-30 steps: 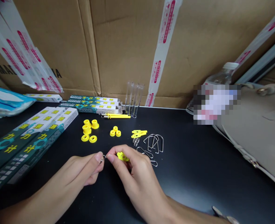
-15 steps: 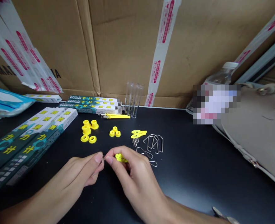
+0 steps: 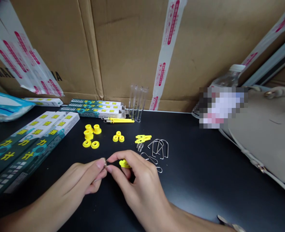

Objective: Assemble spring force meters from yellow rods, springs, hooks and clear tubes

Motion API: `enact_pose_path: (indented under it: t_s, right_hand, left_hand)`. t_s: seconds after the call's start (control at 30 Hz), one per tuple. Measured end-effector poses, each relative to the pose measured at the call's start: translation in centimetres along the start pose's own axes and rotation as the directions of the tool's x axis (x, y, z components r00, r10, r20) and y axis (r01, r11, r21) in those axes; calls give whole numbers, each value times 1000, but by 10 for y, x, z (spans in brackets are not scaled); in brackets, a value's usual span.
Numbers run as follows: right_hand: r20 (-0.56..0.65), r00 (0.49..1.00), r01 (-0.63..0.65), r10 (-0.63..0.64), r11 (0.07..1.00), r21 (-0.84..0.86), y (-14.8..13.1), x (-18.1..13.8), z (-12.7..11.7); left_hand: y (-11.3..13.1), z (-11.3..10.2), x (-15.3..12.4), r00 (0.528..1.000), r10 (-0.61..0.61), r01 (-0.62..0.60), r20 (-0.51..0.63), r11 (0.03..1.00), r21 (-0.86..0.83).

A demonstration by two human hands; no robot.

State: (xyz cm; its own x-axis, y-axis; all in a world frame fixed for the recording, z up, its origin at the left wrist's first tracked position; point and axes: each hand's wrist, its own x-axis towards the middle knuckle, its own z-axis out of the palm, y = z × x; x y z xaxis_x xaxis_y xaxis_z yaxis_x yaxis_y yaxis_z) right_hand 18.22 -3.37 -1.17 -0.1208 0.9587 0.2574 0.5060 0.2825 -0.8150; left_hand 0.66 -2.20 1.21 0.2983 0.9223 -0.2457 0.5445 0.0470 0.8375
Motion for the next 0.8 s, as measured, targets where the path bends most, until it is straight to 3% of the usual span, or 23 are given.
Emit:
enact_pose_path:
  t_s: [0.3, 0.4, 0.53, 0.63, 0.8]
  right_hand:
    - [73, 995, -82, 74, 991, 108, -5, 4, -3]
    - [135, 980, -170, 144, 962, 214, -7, 6, -5]
    - [255, 941, -307, 223, 879, 365, -6, 8, -7]
    - [320, 919, -356, 230, 833, 424, -5, 11, -8]
    - [339, 918, -342, 205, 841, 419, -6, 12, -10]
  left_hand:
    - [-8, 1, 1, 998, 61, -61, 27, 998, -3]
    - [-6, -4, 6, 989, 34, -22, 144, 996, -85]
    - [-2, -13, 14, 920, -9, 125, 392, 955, -270]
    - [-2, -15, 16, 903, -17, 168, 428, 934, -317]
    - [0, -16, 13, 895, 12, 142, 446, 940, -310]
